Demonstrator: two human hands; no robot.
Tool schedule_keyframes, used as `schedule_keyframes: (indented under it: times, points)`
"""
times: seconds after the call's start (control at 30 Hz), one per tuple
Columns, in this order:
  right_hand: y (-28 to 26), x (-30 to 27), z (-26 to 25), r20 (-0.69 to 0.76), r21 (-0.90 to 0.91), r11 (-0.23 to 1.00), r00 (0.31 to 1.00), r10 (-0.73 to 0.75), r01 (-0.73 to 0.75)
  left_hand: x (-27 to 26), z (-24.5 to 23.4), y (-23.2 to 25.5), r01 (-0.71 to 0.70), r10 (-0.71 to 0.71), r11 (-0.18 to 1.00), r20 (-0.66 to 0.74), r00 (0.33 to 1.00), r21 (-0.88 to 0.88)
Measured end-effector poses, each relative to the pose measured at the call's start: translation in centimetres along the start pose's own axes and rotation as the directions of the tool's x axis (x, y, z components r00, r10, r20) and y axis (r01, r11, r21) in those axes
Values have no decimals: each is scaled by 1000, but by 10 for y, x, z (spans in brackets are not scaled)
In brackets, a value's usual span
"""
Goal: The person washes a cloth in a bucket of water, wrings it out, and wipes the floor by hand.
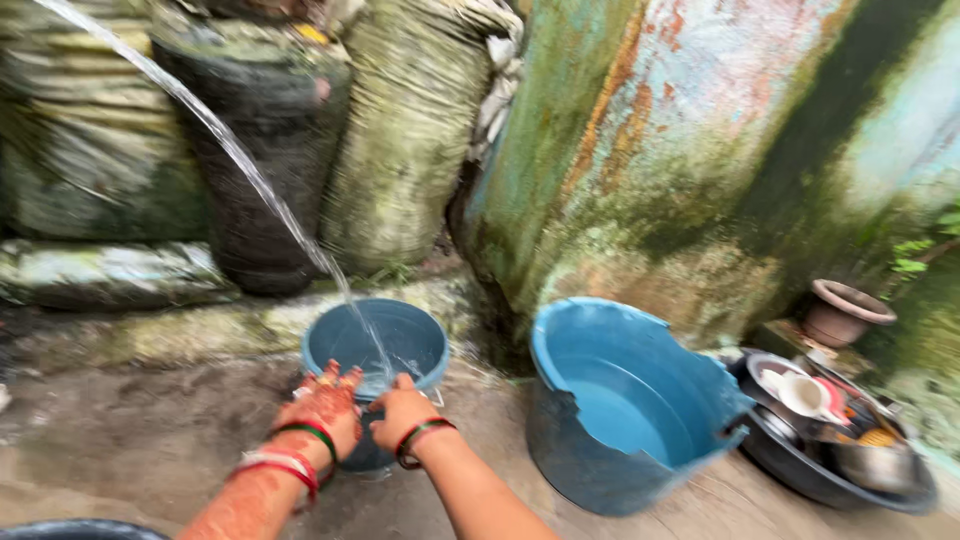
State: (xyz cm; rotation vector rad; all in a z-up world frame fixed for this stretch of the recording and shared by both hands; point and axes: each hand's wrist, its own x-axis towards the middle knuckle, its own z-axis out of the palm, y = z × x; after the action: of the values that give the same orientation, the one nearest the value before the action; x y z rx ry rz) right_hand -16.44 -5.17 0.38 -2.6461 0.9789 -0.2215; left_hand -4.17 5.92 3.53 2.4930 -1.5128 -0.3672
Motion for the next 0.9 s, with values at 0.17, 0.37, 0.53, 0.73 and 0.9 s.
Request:
schedule_keyframes:
  times: [0.17,0.37,0.53,0.73,0.9]
  points:
    - [-5,-26,-26,29,-53,998,999,41,-40,-5,-17,11,48,-48,999,-9,999,-3]
    - [10,-34,-34,32,-64,997,999,34,-32,-12,-26,22,48,-51,997,54,997,53]
    - [8,-40,-36,22,-55,996,998,66,-65,-9,-24,16,35,-37,998,35,999,47]
    - [-7,-35,-47,-3,-142,981,991,135,-134,-9,-23,15,66,-68,996,46,997,56]
    - [-11,-35,-51,29,-166,972,984,174,-167,-5,-21,17,61,-63,997,31,998,50]
